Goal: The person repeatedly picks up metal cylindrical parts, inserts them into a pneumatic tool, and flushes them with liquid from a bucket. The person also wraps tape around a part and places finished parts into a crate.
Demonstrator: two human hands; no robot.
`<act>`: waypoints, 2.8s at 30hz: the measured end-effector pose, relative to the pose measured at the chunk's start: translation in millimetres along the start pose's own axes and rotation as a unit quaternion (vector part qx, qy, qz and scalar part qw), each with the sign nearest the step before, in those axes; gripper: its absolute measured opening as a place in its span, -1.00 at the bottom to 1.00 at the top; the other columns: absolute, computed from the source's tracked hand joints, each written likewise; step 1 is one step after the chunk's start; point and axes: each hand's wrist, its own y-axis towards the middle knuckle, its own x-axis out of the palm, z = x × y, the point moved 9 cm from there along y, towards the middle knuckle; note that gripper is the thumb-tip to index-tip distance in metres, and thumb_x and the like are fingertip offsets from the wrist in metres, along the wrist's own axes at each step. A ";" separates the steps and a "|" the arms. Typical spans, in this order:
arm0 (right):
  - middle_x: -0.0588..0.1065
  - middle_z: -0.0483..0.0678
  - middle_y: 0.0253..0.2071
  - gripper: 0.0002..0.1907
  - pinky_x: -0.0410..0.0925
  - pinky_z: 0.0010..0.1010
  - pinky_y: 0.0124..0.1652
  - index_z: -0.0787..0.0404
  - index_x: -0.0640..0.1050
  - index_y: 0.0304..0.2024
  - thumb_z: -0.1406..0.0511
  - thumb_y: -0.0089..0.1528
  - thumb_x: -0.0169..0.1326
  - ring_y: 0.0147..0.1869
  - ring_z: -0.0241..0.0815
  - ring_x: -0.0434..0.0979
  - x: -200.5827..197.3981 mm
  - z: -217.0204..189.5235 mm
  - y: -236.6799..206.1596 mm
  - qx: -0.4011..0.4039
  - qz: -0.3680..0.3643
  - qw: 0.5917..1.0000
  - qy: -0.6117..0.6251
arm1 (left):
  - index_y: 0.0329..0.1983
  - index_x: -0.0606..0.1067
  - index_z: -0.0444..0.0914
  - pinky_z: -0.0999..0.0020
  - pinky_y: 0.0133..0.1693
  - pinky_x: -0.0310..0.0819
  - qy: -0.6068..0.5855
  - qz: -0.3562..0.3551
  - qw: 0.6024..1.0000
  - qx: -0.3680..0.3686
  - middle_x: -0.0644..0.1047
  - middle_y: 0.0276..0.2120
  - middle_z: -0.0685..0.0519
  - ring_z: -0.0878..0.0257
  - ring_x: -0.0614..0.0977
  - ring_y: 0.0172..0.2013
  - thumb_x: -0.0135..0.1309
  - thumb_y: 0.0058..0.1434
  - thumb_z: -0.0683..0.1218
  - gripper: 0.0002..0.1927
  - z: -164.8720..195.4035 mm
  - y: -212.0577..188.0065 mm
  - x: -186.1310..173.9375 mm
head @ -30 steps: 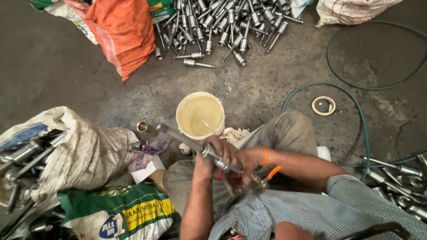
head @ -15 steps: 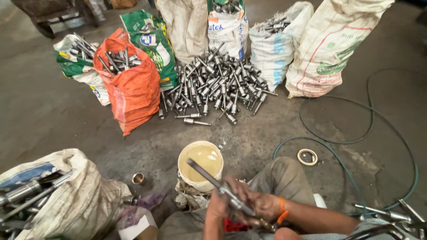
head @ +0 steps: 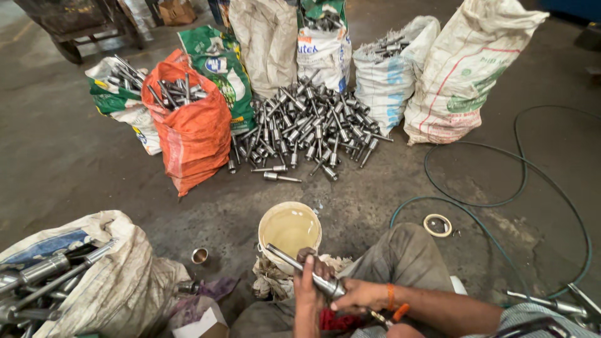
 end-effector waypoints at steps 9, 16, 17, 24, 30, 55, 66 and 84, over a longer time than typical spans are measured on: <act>0.53 -0.12 -0.41 -0.69 0.32 -0.57 -0.44 0.26 0.51 -0.14 0.30 0.16 0.32 -0.38 -0.44 0.49 -12.5 -68.0 5.1 -0.304 0.148 0.847 -0.410 | -0.02 0.42 -0.40 0.19 -0.43 0.40 0.126 0.261 0.952 0.093 0.42 -0.48 0.02 0.17 0.47 -0.50 0.05 0.44 0.04 -0.64 15.4 -5.6 -31.7; 0.33 -0.17 -0.57 -0.63 0.09 -0.59 -0.64 0.27 0.47 -0.08 0.20 0.21 0.29 -0.63 -0.42 0.25 -7.5 -16.6 -15.9 0.019 -0.153 0.975 0.161 | 0.36 0.26 -0.20 0.22 0.11 0.50 0.139 -0.079 0.986 -0.042 0.54 0.13 -0.06 0.16 0.58 0.10 0.25 0.04 -0.17 -0.23 24.4 -20.9 2.1; 0.33 -0.17 -0.56 -0.64 0.09 -0.58 -0.62 0.27 0.45 -0.09 0.20 0.24 0.29 -0.62 -0.42 0.26 -8.6 -15.6 -16.0 0.013 -0.138 0.981 0.134 | 0.36 0.26 -0.23 0.21 0.11 0.49 0.176 -0.096 0.979 -0.031 0.54 0.13 -0.09 0.13 0.58 0.09 0.26 0.06 -0.20 -0.23 25.2 -19.6 -5.4; 0.37 -0.32 -0.44 -0.55 0.12 -0.60 -0.60 0.09 0.42 0.06 0.23 0.16 0.26 -0.54 -0.50 0.25 -29.2 -13.3 7.4 -0.034 0.015 0.990 -0.133 | 0.27 0.40 -0.46 0.09 0.07 0.50 0.418 0.087 0.901 0.081 0.56 0.03 -0.31 -0.03 0.59 0.02 0.32 0.09 -0.28 -0.35 34.2 -0.4 -62.9; 0.36 -0.26 -0.47 -0.59 0.15 -0.59 -0.58 0.18 0.45 0.00 0.21 0.20 0.30 -0.53 -0.47 0.29 -51.1 6.6 9.8 -0.020 -0.016 0.998 -0.055 | 0.30 0.28 -0.24 0.10 0.11 0.53 0.180 0.034 0.983 0.019 0.57 0.12 -0.11 0.00 0.61 0.13 0.12 0.12 -0.21 -0.36 62.3 6.1 -40.7; 0.34 -0.17 -0.59 -0.60 0.13 -0.50 -0.69 0.25 0.43 -0.10 0.20 0.14 0.27 -0.68 -0.38 0.23 -69.6 10.9 -6.1 -0.066 -0.031 0.997 0.002 | -0.19 0.37 -0.64 -0.35 -0.26 0.31 0.553 0.155 0.818 -0.005 0.46 -0.26 -0.64 -0.46 0.47 -0.40 0.38 0.27 -0.28 -0.60 63.6 47.1 1.7; 0.39 -0.19 -0.56 -0.59 0.20 -0.49 -0.58 0.33 0.49 -0.16 0.11 0.26 0.28 -0.57 -0.39 0.33 -81.8 28.5 -5.6 -0.091 -0.014 0.994 -0.060 | 0.03 0.52 -0.47 0.13 -0.39 0.52 0.510 0.121 0.851 -0.041 0.62 -0.24 -0.27 0.06 0.65 -0.34 0.28 0.20 -0.27 -0.65 57.2 47.2 -0.7; 0.48 -0.07 -0.02 -0.33 0.35 -0.35 0.06 0.34 0.35 0.26 0.14 0.24 0.25 0.04 -0.24 0.41 -107.4 3.1 -14.7 -0.261 0.019 0.962 -0.077 | -0.09 0.43 -0.35 0.38 -0.40 0.56 0.519 0.023 0.851 0.072 0.57 -0.33 -0.07 0.20 0.68 -0.40 0.18 0.46 -0.14 -0.80 65.9 137.1 121.0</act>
